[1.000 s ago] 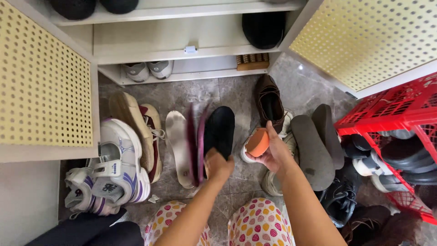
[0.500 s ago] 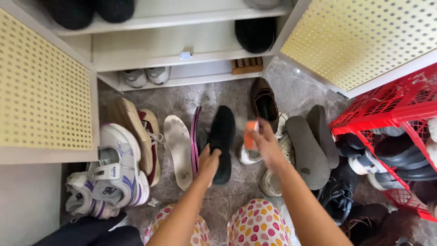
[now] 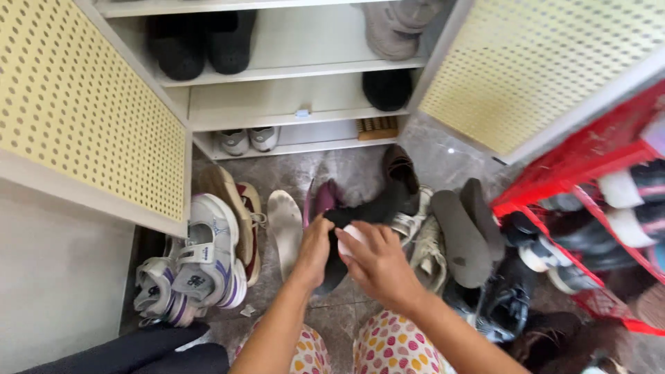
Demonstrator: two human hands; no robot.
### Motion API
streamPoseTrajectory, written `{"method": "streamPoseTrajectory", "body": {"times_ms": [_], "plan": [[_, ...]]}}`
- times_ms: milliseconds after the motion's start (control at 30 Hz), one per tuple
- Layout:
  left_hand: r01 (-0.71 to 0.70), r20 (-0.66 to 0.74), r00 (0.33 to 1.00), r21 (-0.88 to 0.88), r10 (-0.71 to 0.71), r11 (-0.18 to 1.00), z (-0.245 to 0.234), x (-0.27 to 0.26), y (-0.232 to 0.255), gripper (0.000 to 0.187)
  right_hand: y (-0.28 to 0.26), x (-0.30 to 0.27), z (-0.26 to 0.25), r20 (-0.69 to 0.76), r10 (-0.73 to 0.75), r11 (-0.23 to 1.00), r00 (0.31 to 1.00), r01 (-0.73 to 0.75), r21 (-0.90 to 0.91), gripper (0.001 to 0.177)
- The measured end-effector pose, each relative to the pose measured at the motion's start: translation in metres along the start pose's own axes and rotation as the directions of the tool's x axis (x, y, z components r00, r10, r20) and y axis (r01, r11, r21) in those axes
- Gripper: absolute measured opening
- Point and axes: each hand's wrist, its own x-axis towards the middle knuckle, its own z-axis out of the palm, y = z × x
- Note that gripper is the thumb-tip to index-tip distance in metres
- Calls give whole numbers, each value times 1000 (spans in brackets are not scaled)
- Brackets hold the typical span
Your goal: The person kneels in front of a shoe cabinet and uses an orange sponge to wipe the exterior of several shoes, including sneakers, boots, and flats. After cleaning, the person places the shoes back onto the cabinet shelves.
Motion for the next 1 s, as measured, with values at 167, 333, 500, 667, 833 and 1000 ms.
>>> {"method": "streamPoseTrajectory", "body": {"times_ms": [167,333,500,667,833,1000], "plan": [[-94,-38,995,-13,94,995,-1,0,23,32,38,38,-3,-3,253,944,967,-248,-216,25],[-125,81,989,-20,126,992,-4,-20,63,25,31,81,-20,-68,50,947,996,-69,-312,21],[-610,209,778,481,593,630,2,-35,88,30,61,95,-48,-170,138,984,976,-154,-86,28],[-763,317,631,418,708,493,5,-49,102,34,83,86,-58,162,370,895,915,-304,-325,26],[-458,213,889,418,405,785,12,-52,104,36,85,81,-31,52,96,993,994,-92,-78,28],[-127,104,987,42,122,991,4,-35,96,27,124,100,-47,123,347,839,930,-250,-484,25]]}}
